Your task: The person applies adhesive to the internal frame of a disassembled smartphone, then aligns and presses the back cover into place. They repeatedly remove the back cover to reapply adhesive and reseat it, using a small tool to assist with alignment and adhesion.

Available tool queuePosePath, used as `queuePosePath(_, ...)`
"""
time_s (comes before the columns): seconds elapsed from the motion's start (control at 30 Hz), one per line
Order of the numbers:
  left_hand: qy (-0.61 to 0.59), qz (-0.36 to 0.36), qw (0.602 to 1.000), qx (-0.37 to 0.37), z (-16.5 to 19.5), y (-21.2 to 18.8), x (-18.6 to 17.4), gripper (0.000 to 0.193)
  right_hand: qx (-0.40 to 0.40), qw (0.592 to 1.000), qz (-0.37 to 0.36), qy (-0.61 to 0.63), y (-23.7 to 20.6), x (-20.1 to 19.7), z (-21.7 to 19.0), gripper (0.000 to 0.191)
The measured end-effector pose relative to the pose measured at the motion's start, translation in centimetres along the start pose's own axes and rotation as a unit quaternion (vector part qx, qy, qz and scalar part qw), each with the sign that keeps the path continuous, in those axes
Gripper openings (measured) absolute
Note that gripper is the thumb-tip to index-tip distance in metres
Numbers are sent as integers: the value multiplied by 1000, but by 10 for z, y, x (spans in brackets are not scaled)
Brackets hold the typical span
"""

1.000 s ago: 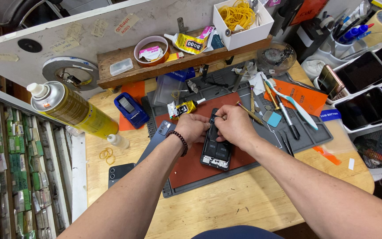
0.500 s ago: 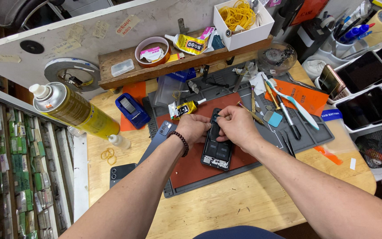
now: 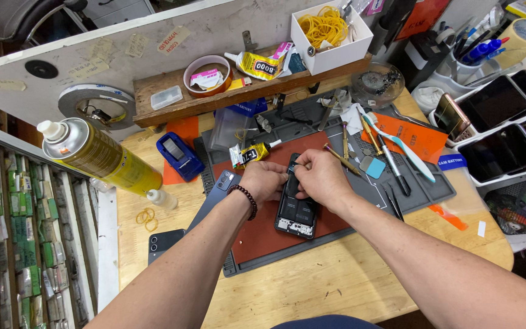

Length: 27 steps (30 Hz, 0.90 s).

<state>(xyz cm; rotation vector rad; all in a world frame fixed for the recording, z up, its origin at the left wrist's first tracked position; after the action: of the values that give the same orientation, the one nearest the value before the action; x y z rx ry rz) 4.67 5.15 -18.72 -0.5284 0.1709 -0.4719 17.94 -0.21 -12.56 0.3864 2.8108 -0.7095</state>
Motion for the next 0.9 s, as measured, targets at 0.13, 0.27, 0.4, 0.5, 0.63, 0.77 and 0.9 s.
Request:
queuePosePath(0.13,-11,-1,1000,0,-2,1,1,23,12,1000,4,0,-1,-1,1,9)
queuePosePath(0.27,-13,-2,1000,8,-2,2,0,22,9,1000,11,17,-1,0,3,10)
queuePosePath(0.4,-19,-6,1000,7,-2,1,1,22,5,1000,12,12,0,0,5,11)
queuePosePath(0.5,-13,-2,1000,4,0,0,1,21,4,999,11,33,0,-1,7,12)
queuePosePath(0.63,-10,0,1000,1,1,-1,1,21,4,1000,16,26,1,-1,8,13)
queuePosePath(0.77,-11,0,1000,-5,2,-2,2,21,-5,1000,24,11,0,-1,5,12)
queuePosePath(0.9,-12,-1,1000,-9,5,-5,2,22,-5,1000,19,-7,0,0,3,10)
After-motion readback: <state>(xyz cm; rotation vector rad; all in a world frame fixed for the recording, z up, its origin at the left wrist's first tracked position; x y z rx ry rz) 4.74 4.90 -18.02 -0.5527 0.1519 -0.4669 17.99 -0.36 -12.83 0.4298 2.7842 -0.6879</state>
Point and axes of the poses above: each hand's wrist, its own y-axis towards the middle knuckle, its own x-axis out of the palm, z = x × y, the point moved 9 cm from there along y, towards the middle knuckle, and after that the axes turned 7 degrees about x, right-handed, at the moved point
